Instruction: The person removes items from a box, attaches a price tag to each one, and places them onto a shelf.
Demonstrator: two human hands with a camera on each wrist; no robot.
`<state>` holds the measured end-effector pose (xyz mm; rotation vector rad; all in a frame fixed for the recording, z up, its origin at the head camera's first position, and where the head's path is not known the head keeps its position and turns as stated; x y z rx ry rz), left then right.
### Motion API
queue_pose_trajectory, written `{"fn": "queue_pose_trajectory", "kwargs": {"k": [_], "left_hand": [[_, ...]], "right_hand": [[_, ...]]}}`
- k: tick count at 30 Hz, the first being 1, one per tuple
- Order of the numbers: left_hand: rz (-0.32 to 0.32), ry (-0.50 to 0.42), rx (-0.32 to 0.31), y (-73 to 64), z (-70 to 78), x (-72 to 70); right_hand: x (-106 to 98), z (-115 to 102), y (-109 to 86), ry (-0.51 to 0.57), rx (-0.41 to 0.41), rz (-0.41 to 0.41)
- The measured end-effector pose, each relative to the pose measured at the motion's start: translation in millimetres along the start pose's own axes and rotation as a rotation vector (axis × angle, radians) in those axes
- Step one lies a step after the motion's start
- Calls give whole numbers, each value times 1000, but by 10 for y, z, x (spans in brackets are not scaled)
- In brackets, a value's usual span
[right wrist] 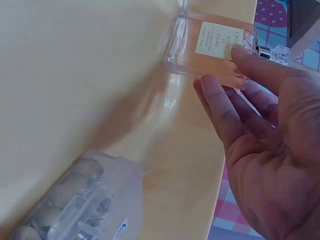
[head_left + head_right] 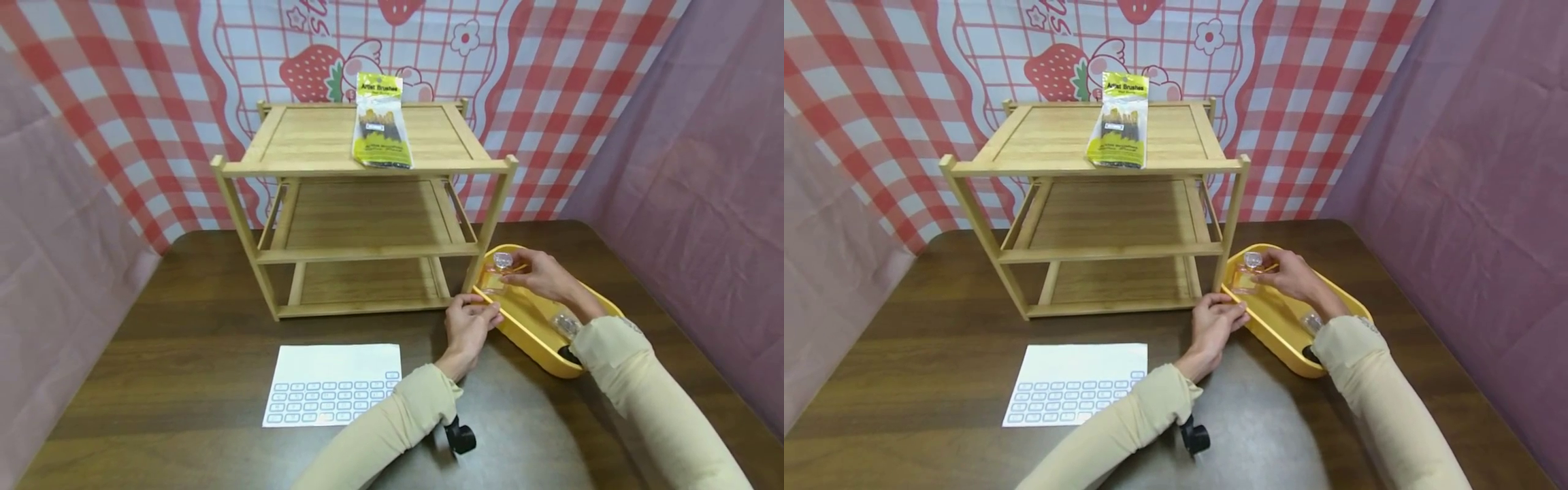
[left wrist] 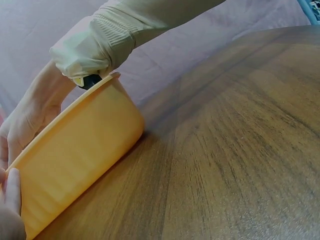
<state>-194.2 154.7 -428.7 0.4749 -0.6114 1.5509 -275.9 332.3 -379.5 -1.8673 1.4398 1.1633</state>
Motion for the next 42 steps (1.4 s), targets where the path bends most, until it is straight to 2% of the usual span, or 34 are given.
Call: {"fn": "queue_pose_trajectory", "kwargs": {"k": [10,25,42], "left_hand": [[-8,-35,19,-27,-14,11],[-16,-42,2,2,-23,-5],[-45,-87,-47,20,-14,-27]], "right_hand": [[-163,-62,-42,-90,6,32],[-453,-247,-174,-111,46,95],[-475,-330,-428,-63,3,143]]}}
Point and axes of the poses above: each hand's wrist, its own y-axis towards the middle knuckle, its own x-axis out of the palm, z = x × y, the point moved 1 cm from there along y, towards the middle knuckle, and after that the axes turned 8 degrees about -y, right-handed, at the moved point
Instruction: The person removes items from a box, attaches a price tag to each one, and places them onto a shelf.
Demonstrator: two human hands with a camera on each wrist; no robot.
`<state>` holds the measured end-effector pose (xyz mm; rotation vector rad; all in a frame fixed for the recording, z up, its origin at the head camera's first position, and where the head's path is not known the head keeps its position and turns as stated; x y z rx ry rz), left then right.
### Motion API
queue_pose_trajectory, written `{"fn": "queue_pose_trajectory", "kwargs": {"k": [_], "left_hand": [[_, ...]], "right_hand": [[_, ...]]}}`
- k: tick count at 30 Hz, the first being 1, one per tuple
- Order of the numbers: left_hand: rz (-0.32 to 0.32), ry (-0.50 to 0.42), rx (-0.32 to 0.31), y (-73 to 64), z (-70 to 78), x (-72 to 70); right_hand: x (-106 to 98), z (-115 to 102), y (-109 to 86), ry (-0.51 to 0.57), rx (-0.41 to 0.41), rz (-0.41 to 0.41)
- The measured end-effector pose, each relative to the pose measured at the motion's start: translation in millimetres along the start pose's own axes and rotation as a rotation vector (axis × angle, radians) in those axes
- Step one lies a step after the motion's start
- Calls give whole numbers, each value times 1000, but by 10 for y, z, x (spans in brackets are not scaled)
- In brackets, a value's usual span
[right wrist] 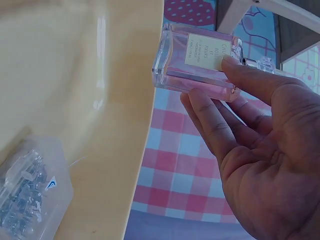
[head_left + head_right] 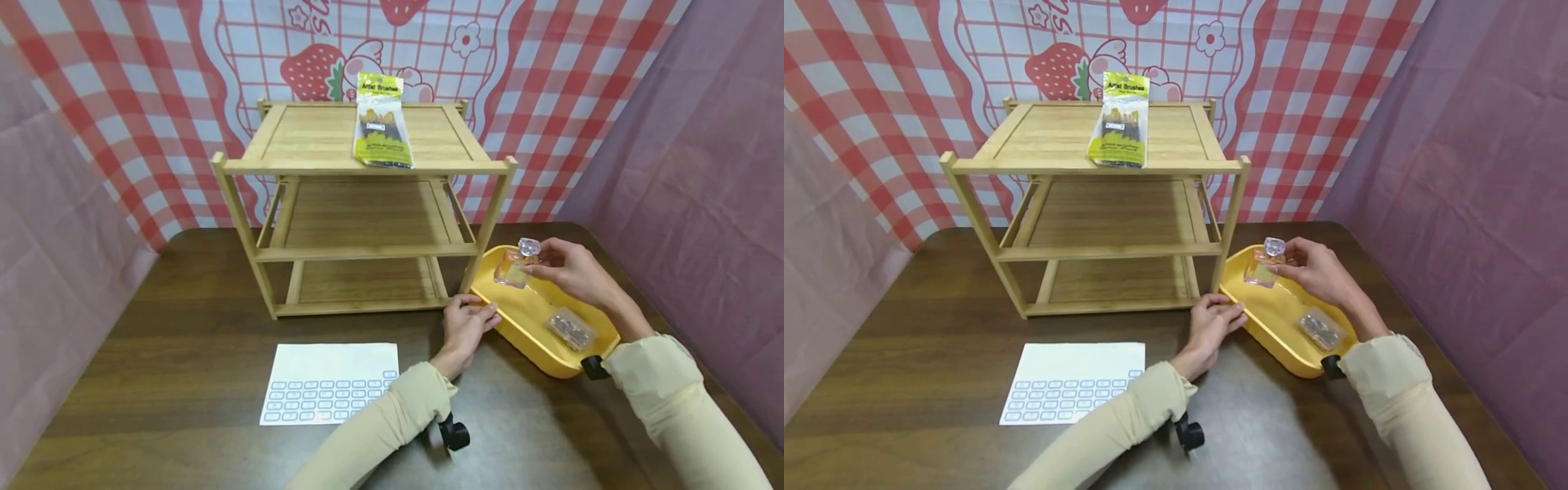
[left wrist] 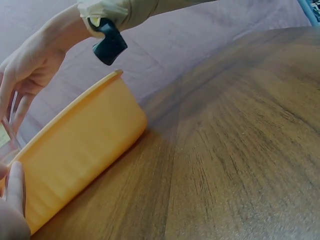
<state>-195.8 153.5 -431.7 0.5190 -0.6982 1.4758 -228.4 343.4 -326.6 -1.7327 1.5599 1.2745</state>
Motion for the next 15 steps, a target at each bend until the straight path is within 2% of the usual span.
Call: {"fn": "queue_pose_trajectory", "kwargs": {"k": [10,15], "left_hand": [[-49,15,-61,0,47,-52],[-113,74,-78,-60,116,-117]], "right_hand": [[-27,-112,-136,20,-4,25],[-40,-180,-223,41,-12,42]]}}
Point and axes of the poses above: each hand's wrist, its own y-axis towards the middle knuckle, its own x-axis out of the palm, z = x × y, the point moved 1 cm from there along y, towards the middle knuckle, and after that the axes turned 8 degrees about -y, right-handed, at the moved point
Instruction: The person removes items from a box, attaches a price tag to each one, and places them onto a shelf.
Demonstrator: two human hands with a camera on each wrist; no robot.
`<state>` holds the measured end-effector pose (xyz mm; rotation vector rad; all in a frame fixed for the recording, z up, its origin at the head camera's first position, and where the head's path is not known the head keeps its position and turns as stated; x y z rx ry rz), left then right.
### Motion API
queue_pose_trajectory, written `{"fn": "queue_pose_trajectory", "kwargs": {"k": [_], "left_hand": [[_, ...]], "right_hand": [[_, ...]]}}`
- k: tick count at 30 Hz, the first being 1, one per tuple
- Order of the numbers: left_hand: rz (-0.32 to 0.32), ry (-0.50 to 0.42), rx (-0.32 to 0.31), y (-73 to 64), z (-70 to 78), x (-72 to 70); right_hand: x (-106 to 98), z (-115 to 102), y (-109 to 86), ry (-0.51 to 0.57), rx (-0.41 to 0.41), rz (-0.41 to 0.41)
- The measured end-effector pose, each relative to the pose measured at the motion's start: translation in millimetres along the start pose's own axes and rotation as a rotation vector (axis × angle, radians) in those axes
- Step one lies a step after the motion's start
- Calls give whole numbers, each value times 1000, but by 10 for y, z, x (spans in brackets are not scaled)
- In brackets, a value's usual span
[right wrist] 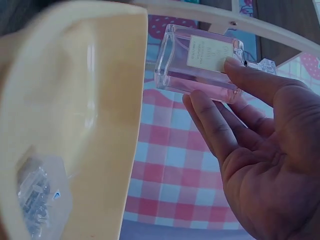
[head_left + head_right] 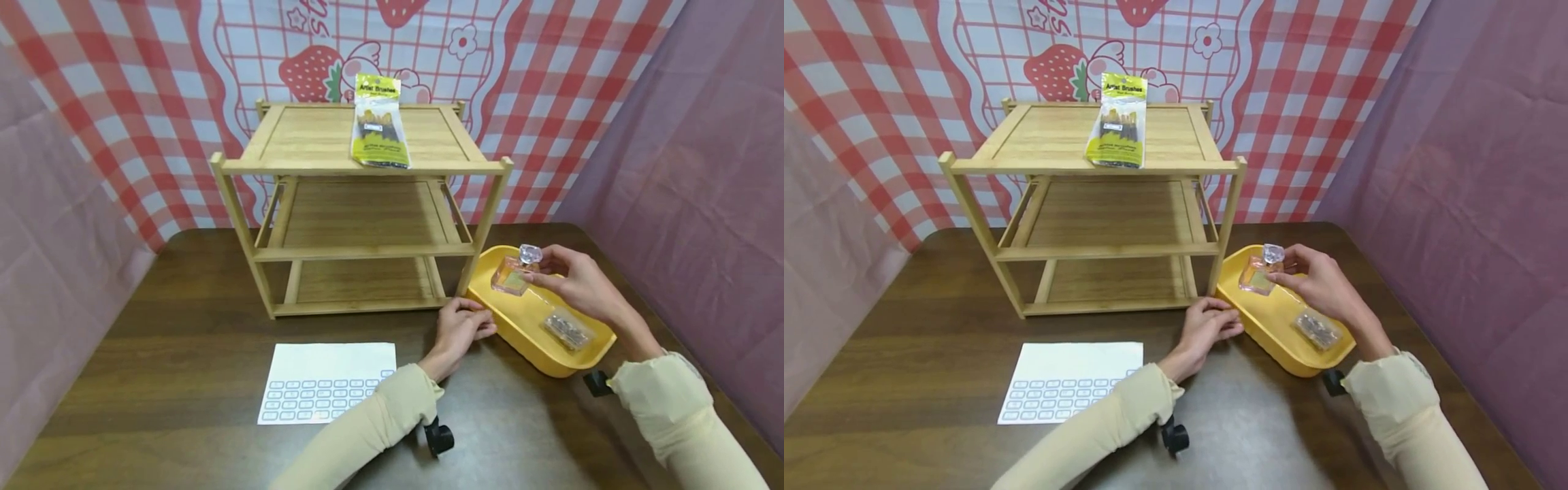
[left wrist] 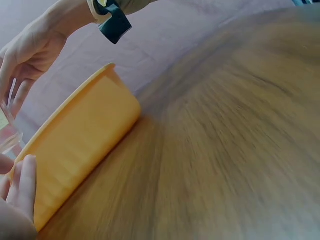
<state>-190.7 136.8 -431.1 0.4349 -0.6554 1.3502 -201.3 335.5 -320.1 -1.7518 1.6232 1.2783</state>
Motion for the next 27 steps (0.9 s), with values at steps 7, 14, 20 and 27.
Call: {"fn": "queue_pose_trajectory", "kwargs": {"k": [7,14,20,27], "left_hand": [[-129,194,12,-120,191,-200],[-227,498,67,-210,525,-476],[-242,628,112,-292,783,-688],[-235,666,164,-389,1044,-977]], "right_hand": [[51,-46,-98,45,-9,-5],[135,-79,-170,107,-40,-21],[230,-148,-194,155,-71,-41],[353,-274,-217,202,-98,-73]]}}
Point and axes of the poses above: each hand's wrist, its own y-axis towards the middle knuckle, its own x-axis out of the palm, z = x × y, the point moved 1 cm from there along y, towards the middle knuckle, and after that the axes turned 8 degrees about -y, right-handed, at the moved point
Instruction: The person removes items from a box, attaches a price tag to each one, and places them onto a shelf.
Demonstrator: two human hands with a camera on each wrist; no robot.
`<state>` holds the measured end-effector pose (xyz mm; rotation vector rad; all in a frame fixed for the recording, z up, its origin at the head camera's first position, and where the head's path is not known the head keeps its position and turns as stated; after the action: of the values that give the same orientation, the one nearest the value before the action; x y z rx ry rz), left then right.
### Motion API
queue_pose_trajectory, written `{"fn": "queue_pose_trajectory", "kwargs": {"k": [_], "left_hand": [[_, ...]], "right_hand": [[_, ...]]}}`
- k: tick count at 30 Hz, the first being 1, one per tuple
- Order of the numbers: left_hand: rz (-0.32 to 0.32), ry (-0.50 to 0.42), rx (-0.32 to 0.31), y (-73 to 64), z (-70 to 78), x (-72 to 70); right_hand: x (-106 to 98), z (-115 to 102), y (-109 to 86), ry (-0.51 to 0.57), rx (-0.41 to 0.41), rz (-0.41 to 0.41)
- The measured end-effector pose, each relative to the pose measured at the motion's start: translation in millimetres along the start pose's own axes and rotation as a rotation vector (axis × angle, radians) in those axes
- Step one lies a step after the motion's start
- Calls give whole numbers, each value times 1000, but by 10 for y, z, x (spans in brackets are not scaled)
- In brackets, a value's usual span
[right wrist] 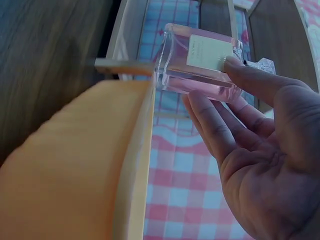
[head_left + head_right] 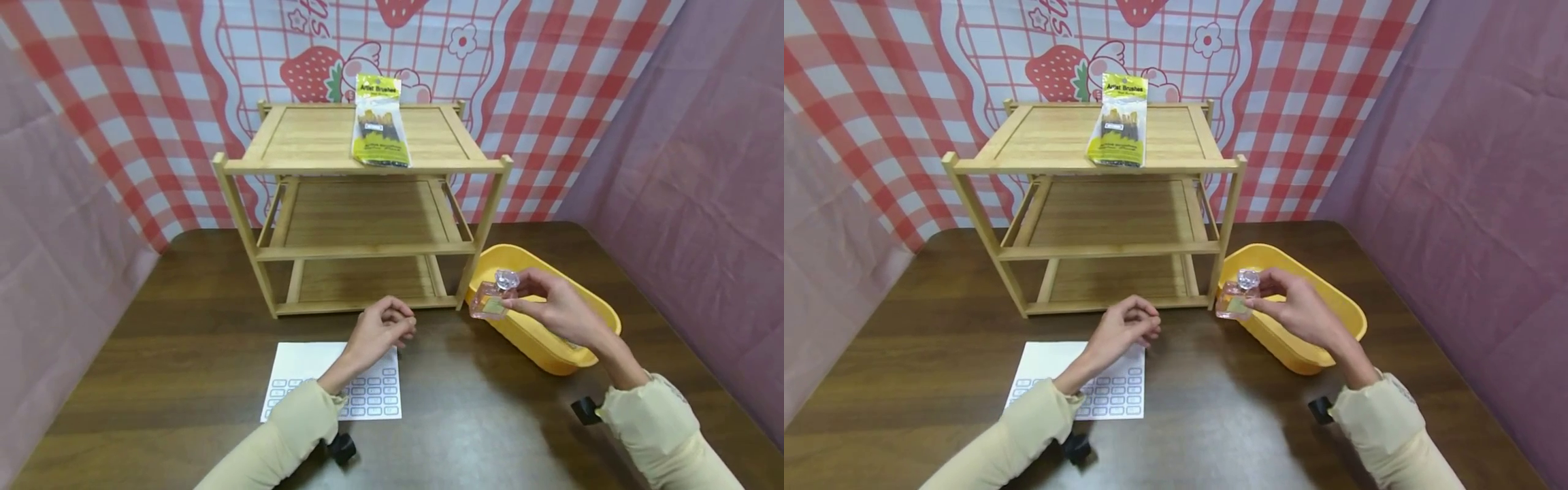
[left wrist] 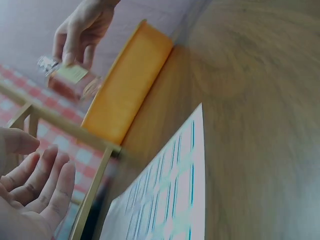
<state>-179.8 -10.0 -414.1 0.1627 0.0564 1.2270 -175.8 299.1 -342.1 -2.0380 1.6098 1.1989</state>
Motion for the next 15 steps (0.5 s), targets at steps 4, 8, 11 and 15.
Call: {"fn": "queue_pose_trajectory", "kwargs": {"k": [4,8,11,15], "left_hand": [[43,5,-1,-79,15,-205],[93,28,-15,-149,16,-394],[123,46,-18,-195,33,-516],[154,60,-21,-250,70,-657]], "right_hand": [[73,-65,19,-11,5,-32],[150,-82,33,6,2,-61],[207,-80,40,19,-16,-62],[293,-83,48,30,-24,-61]]}}
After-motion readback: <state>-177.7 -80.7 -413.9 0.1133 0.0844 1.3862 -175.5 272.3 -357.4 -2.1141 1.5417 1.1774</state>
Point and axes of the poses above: each hand's wrist, its own y-axis towards the middle knuckle, its own x-axis out of the palm, z = x × y, the point moved 1 cm from there along y, towards the middle knuckle, and after that the axes turned 8 degrees about -y, right-handed, at the moved point
